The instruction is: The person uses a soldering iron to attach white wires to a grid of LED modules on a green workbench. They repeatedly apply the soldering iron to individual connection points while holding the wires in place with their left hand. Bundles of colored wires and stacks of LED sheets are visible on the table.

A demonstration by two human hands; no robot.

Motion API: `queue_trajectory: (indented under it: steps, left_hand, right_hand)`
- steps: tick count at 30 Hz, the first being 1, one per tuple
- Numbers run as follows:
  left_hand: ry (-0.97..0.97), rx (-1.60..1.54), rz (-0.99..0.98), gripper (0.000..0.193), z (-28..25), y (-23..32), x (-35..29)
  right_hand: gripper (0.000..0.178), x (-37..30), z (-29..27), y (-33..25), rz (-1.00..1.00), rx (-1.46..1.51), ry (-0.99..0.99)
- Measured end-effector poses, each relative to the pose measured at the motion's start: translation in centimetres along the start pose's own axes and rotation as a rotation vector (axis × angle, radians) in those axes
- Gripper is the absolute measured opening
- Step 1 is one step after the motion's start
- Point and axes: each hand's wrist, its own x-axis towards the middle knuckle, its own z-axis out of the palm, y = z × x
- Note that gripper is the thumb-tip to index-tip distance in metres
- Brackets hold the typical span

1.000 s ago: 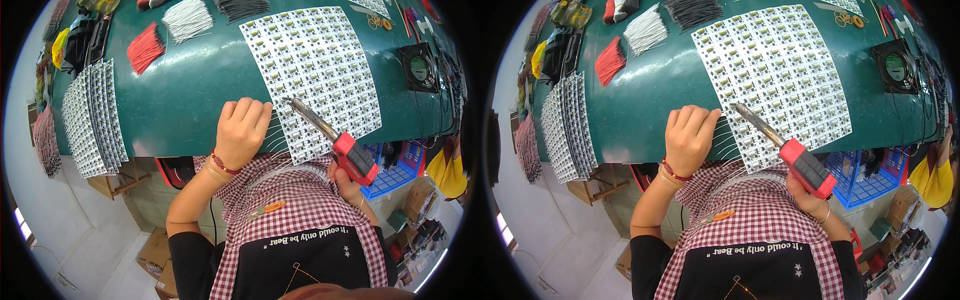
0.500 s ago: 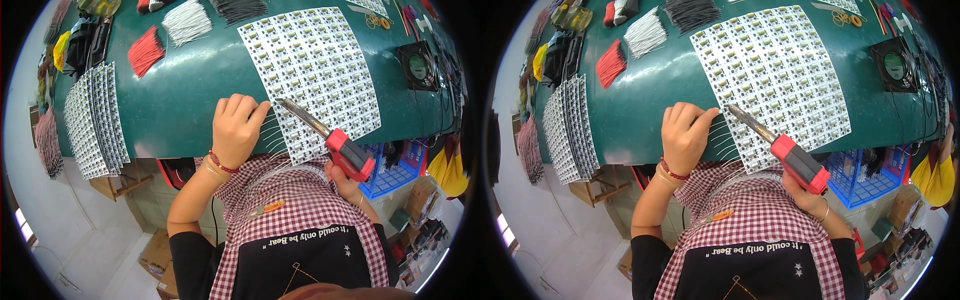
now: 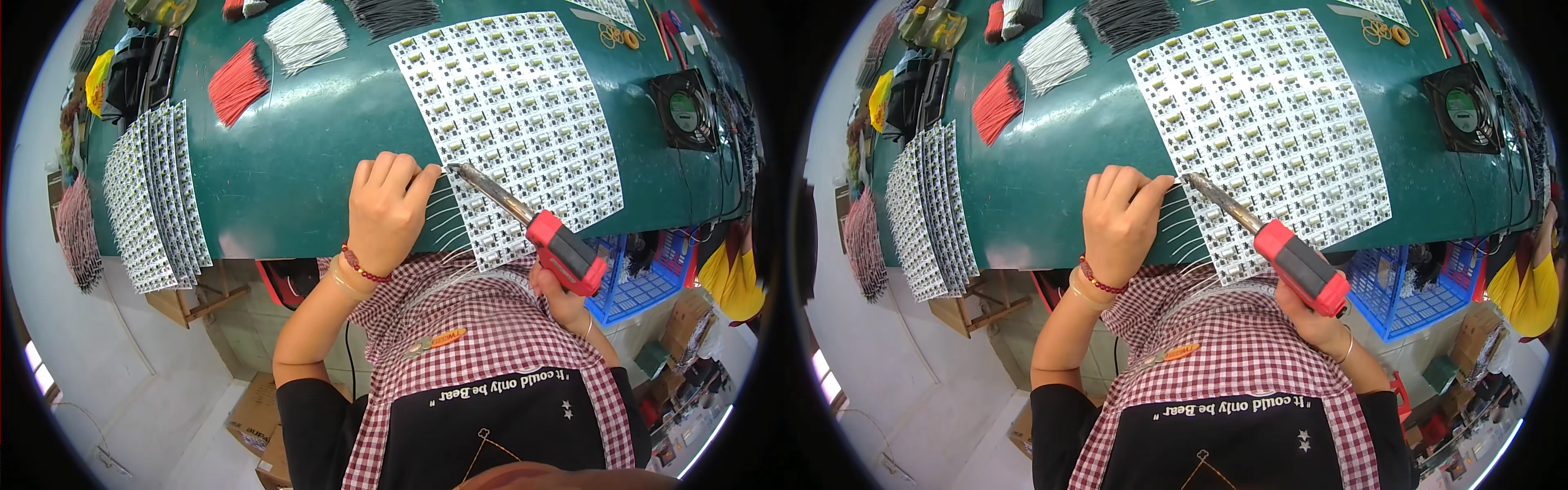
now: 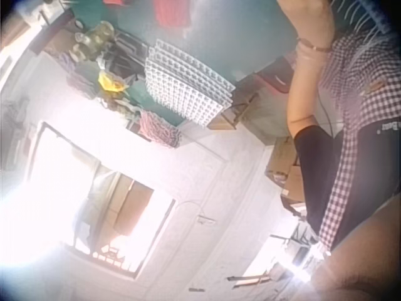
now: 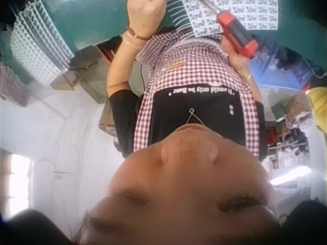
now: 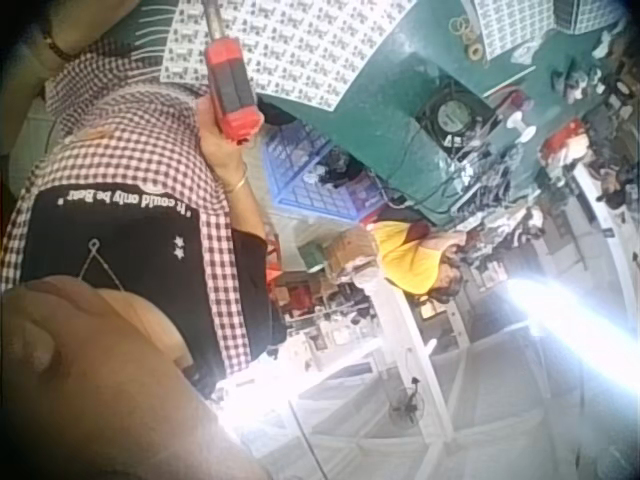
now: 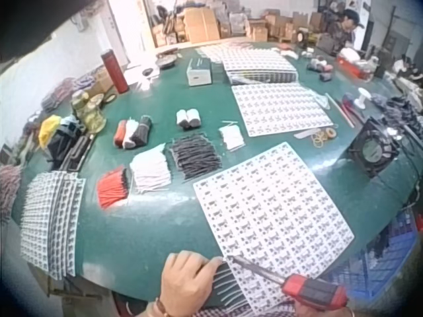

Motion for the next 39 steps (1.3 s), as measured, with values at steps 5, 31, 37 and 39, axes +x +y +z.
queue_trajectory:
  steps: [5, 31, 37, 39]
  left_hand:
    - [-0.024, -0.047, -0.080, 0.017, 0.0, 0.1, 0.1]
    - [-0.061, -0.099, 0.038, 0.020, -0.3, -0.5, 0.6]
    - [-0.068, -0.110, 0.029, 0.019, -0.1, -0.5, 0.6]
    - [-0.069, -0.114, 0.028, 0.018, -0.1, -0.6, 0.6]
  right_hand:
    - [0.020, 0.0, 0.1, -0.4, 0.044, -0.093, 0.002]
    - [0.031, -0.3, -0.4, -0.2, -0.019, -0.159, -0.046]
    - [0.031, 0.0, 0.8, -1.1, -0.083, -0.086, 0.045]
    - [0.032, -0.1, 0.9, -1.4, -0.074, -0.083, 0.056]
